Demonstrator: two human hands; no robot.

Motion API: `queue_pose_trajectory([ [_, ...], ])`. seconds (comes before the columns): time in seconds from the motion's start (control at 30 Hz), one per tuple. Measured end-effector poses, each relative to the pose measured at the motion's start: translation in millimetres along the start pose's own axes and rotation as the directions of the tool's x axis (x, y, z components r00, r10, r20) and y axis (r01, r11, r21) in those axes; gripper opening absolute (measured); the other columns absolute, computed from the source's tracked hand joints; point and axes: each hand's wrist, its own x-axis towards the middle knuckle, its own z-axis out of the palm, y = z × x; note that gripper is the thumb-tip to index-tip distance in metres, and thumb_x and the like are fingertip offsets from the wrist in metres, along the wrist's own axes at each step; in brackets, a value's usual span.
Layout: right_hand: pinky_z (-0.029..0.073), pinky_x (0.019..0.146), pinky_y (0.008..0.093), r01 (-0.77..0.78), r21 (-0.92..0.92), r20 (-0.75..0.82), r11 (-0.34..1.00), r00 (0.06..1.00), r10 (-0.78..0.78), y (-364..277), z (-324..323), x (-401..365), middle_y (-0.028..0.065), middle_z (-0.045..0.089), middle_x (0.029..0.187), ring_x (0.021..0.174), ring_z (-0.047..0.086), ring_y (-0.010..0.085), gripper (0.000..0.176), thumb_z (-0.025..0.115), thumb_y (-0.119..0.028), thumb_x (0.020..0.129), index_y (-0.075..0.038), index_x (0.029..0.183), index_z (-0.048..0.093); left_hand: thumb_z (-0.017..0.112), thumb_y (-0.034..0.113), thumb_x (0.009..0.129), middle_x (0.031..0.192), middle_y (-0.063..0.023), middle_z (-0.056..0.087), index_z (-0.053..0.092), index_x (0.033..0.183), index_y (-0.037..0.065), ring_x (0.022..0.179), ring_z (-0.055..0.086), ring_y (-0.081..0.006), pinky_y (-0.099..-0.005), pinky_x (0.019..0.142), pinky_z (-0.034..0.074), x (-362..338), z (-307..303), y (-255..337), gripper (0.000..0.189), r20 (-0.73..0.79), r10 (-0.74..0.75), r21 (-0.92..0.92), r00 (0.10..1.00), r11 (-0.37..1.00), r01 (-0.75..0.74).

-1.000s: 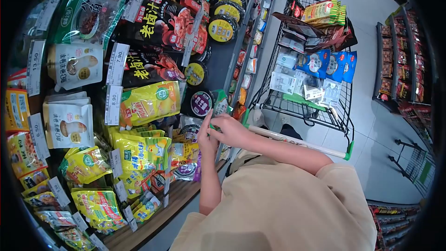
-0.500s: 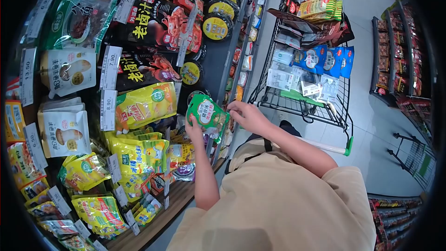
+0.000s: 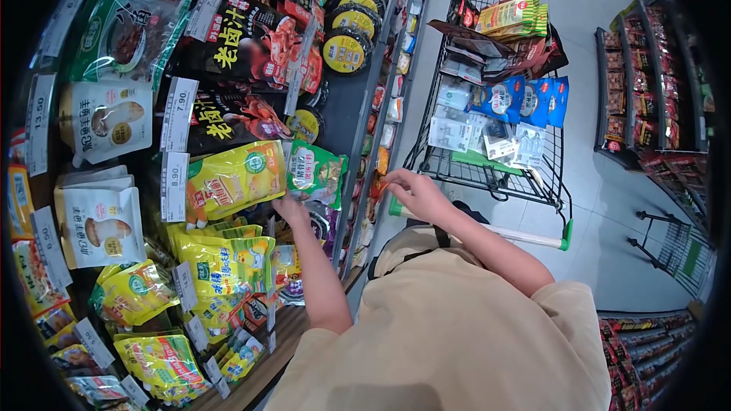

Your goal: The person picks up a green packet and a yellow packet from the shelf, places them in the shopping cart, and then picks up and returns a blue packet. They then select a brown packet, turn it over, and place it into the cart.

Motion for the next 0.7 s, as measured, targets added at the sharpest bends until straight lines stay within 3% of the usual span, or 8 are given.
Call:
queue_pose_trajectory([
  [0.03,0.052,0.084,0.039,0.002,-0.004,-0.003,1.0,1.0,-0.002,1.7,-0.8,0.4,0.0173,0.071,0.1,0.092,0.068,0.0306,0.025,0.056,-0.014,0.095,0.002,0.113,0.06,0.059,0.007,0.095,0.123,-0.0102,0.056,0.052,0.124,0.001,0.108,0.054,-0.0191,-0.0388,0.088,0.047,13.6,-9.0,-5.1,0.031,0.003,0.0,-0.004,1.0,1.0,0.0],
  [0.1,0.052,0.083,0.0372,-0.003,0.042,-0.027,0.999,1.0,0.004,4.3,-1.7,0.4,0.0172,0.071,0.101,0.091,0.069,0.0284,0.025,0.055,-0.014,0.095,0.003,0.113,0.06,0.06,0.009,0.094,0.12,-0.0089,0.057,0.053,0.124,0.003,0.105,0.055,-0.0185,-0.0371,0.078,0.051,35.4,-20.3,-17.2,0.031,0.078,0.163,0.009,0.984,0.986,-0.164],
  [0.33,0.053,0.081,0.0346,-0.047,0.075,-0.047,0.996,0.998,0.051,1.5,-3.4,-4.3,0.0158,0.071,0.099,0.089,0.069,0.0246,0.025,0.055,-0.013,0.096,0.003,0.115,0.059,0.059,0.011,0.095,0.117,-0.0079,0.059,0.055,0.122,0.003,0.102,0.056,-0.0188,-0.0361,0.076,0.052,24.2,-8.4,-7.9,0.028,0.036,0.186,0.019,0.982,0.982,-0.187],
  [0.43,0.053,0.08,0.0346,-0.036,0.031,-0.059,0.999,0.998,0.038,4.2,-1.4,-5.0,0.0155,0.071,0.099,0.088,0.069,0.0245,0.025,0.054,-0.012,0.096,0.003,0.115,0.059,0.06,0.008,0.094,0.121,-0.0087,0.058,0.055,0.123,0.0,0.107,0.055,-0.0187,-0.0362,0.086,0.048,12.6,-4.6,-5.7,0.03,0.108,0.122,0.064,0.987,0.99,-0.129],
  [0.5,0.052,0.083,0.0321,-0.069,0.05,-0.04,0.996,0.997,0.071,4.6,-1.1,-5.3,0.0108,0.07,0.1,0.092,0.067,0.0186,0.023,0.055,-0.013,0.099,0.001,0.117,0.059,0.06,0.004,0.093,0.123,-0.0093,0.058,0.054,0.125,-0.003,0.109,0.054,-0.0189,-0.0344,0.093,0.044,18.5,-7.8,-16.1,0.033,0.137,0.3,0.089,0.944,0.946,-0.313],
  [0.6,0.052,0.08,0.0349,-0.043,0.041,-0.084,0.998,0.995,0.047,3.0,-0.8,-5.0,0.0154,0.071,0.099,0.086,0.068,0.0246,0.024,0.055,-0.013,0.096,0.003,0.114,0.059,0.06,-0.002,0.091,0.122,-0.0089,0.059,0.055,0.123,-0.003,0.107,0.055,-0.0188,-0.0334,0.092,0.043,12.4,-5.0,-12.9,0.032,0.12,0.311,0.068,0.943,0.945,-0.32],
  [0.7,0.052,0.078,0.0348,-0.011,0.048,-0.119,0.999,0.993,0.017,4.2,1.4,-4.2,0.0155,0.071,0.098,0.084,0.068,0.0243,0.024,0.055,-0.013,0.097,0.002,0.115,0.059,0.059,0.003,0.093,0.128,-0.0109,0.056,0.052,0.127,-0.006,0.113,0.052,-0.0193,-0.0334,0.098,0.04,15.4,-11.7,-9.0,0.035,0.154,0.269,0.08,0.951,0.956,-0.283],
])
